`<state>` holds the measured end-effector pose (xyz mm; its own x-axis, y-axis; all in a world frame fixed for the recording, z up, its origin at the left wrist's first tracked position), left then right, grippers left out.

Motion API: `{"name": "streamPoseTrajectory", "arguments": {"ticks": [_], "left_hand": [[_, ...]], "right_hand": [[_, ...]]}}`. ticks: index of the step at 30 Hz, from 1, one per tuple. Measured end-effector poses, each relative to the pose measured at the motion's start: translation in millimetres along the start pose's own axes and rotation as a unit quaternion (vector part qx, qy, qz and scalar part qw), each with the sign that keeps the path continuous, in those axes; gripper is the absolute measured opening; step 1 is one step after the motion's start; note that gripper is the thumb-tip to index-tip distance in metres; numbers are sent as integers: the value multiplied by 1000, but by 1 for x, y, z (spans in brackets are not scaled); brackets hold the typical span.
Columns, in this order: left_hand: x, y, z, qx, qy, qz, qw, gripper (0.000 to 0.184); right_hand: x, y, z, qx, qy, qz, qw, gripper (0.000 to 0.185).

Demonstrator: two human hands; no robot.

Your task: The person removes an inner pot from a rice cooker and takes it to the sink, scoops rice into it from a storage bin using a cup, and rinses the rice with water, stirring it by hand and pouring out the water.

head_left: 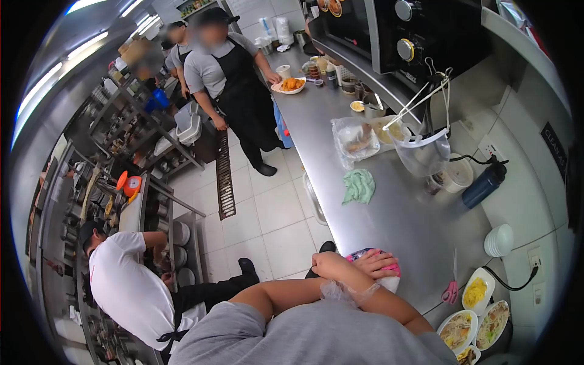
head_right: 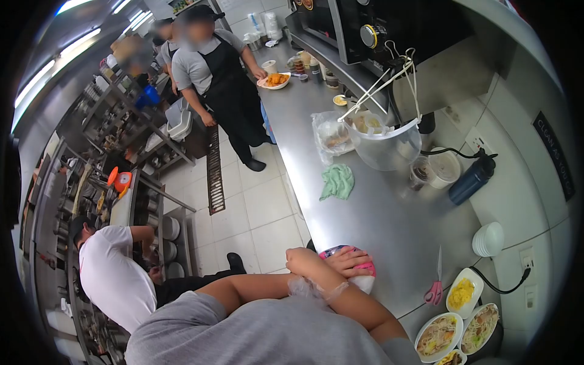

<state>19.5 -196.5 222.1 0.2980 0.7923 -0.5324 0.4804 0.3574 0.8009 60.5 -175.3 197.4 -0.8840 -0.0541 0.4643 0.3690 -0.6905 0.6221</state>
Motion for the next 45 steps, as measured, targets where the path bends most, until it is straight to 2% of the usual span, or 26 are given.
{"name": "streamPoseTrajectory", "arguments": {"ticks": [9,20,38,44,45], "left_hand": [[3,-4,5,-6,-4,-24,1000,48],[4,-6,12,12,-5,-2,1000,47],[-1,0,10,11,-1,0,1000,46],[3,-6,13,13,2,15,1000,48],[3,-6,12,14,4,20,1000,48]], "right_hand": [[1,3,4,18,29,-36,999,20],[-3,-1,-1,9,47,-72,996,18],[-8,-5,-4,6,53,-71,996,17],[-3,3,-1,1,29,-31,999,18],[-5,1,-1,-10,48,-47,998,18]]}}
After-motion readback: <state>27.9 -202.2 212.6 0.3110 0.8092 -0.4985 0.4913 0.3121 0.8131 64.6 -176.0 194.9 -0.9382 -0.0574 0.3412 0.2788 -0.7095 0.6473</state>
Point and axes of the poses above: each hand's wrist, its own x-axis away from the middle knuckle, its own y-axis out of the back of the hand, z = x × y, the point moved 3 cm from there along -x, towards the middle knuckle, and after that the axes turned 13 degrees about -y, right-handed, at the moved point
